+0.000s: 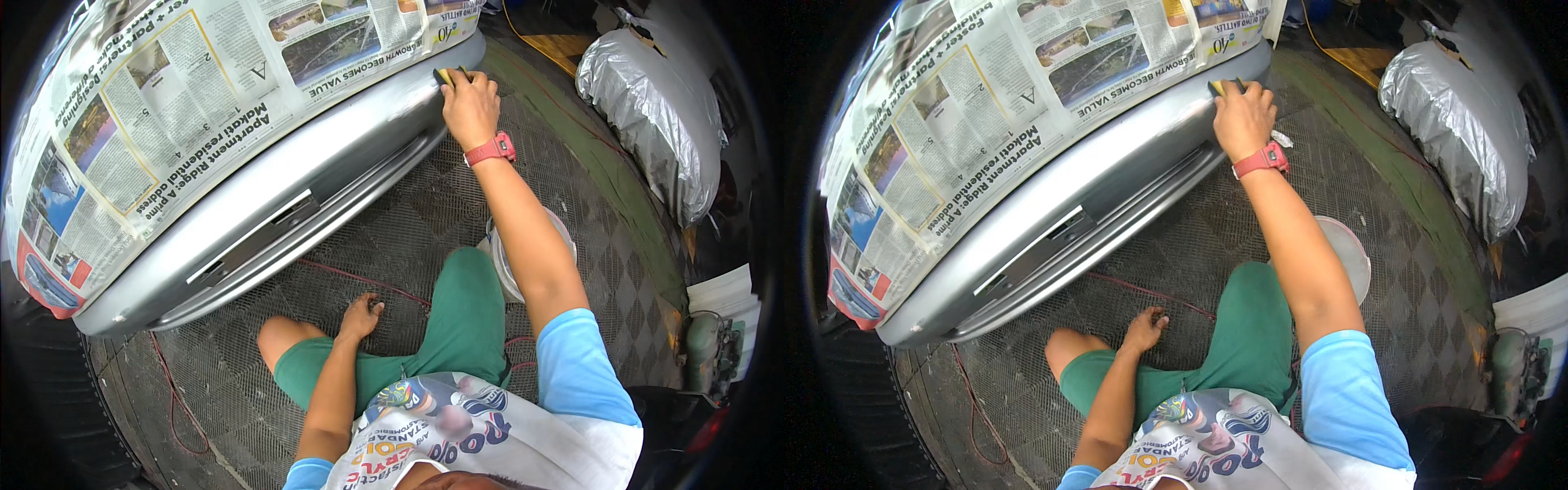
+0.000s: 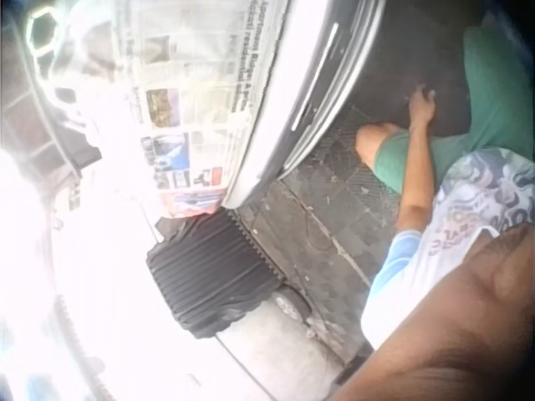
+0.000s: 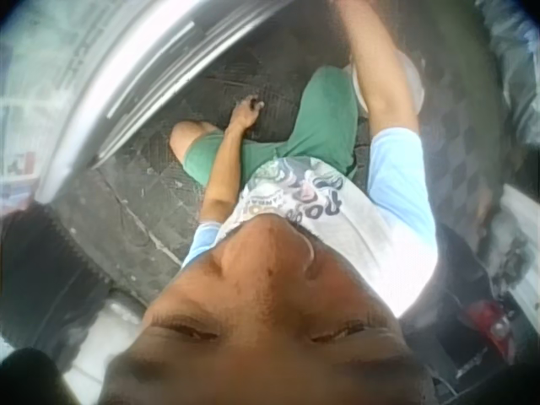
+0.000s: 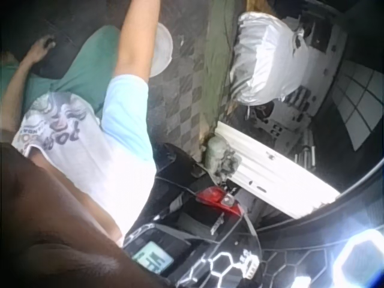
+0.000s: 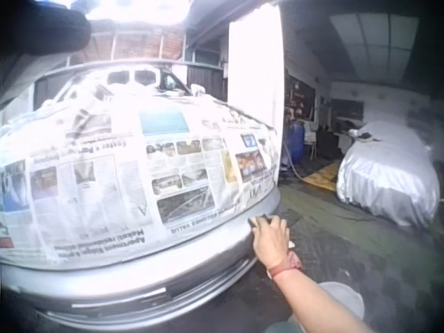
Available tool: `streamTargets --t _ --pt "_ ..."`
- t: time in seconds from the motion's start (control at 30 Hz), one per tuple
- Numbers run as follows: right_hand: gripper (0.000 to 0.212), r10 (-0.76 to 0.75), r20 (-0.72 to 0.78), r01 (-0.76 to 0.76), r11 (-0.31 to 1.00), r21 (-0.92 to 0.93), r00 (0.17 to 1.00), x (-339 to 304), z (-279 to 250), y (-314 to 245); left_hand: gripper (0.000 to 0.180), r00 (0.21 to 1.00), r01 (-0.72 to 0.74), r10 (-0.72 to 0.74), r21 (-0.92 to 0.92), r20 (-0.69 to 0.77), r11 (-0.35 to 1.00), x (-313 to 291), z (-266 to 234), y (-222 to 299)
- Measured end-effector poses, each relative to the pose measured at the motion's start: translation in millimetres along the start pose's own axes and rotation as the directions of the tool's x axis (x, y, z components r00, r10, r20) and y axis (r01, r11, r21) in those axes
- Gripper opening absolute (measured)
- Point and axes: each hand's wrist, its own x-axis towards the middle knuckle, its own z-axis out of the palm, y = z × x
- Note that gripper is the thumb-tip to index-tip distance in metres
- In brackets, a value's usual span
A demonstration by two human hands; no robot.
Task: The person uses a sanding block to smooth the surface of a car bumper covered with newspaper. They then move to the floor, sit down, and use a wet sanding sponge to further smooth the bumper's surface.
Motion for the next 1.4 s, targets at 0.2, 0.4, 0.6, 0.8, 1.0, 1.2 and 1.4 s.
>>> streamTargets --t 0.2,0.4,0.6,0.8,1.0,1.2,1.4 --pt "0.034 -0.198 0.074 0.195 0.980 0.042 0.977 -20.0 -18.3 -28.7 0.050 1.000 0.006 -0.006 0.004 -0.021 1.000 -1.7 5.6 -11.9" --pt "0.029 -0.151 0.071 0.148 0.988 0.045 0.986 -19.9 -10.3 -26.9 0.050 1.000 0.025 -0.025 0.012 -0.019 1.000 -0.2 2.9 -2.7" --pt "0.034 -0.053 0.076 0.055 0.998 -0.018 0.996 1.8 -10.0 -5.8 0.050 1.000 -0.004 0.004 0.008 -0.005 1.000 4.0 3.9 -1.1" --pt "0.036 -0.276 0.039 0.269 0.955 0.126 0.960 -38.1 -17.5 -39.9 0.049 1.000 0.006 -0.006 -0.005 -0.009 1.000 -3.3 2.4 -5.5" --pt "0.031 -0.008 -0.023 0.009 0.998 0.065 1.000 -13.7 0.6 -9.0 0.048 1.000 -0.012 0.012 -0.001 -0.027 1.000 -1.3 3.2 2.5" --pt "0.033 -0.097 -0.057 0.110 0.939 0.326 0.994 -48.5 -5.6 -34.4 0.049 0.999 -0.037 0.038 0.031 -0.030 0.999 -0.6 6.9 -6.4" --pt "0.034 0.102 -0.101 -0.052 0.910 0.412 0.990 -61.2 11.8 -58.2 0.050 0.996 -0.041 0.045 0.059 -0.072 0.997 -2.6 8.4 -8.0"
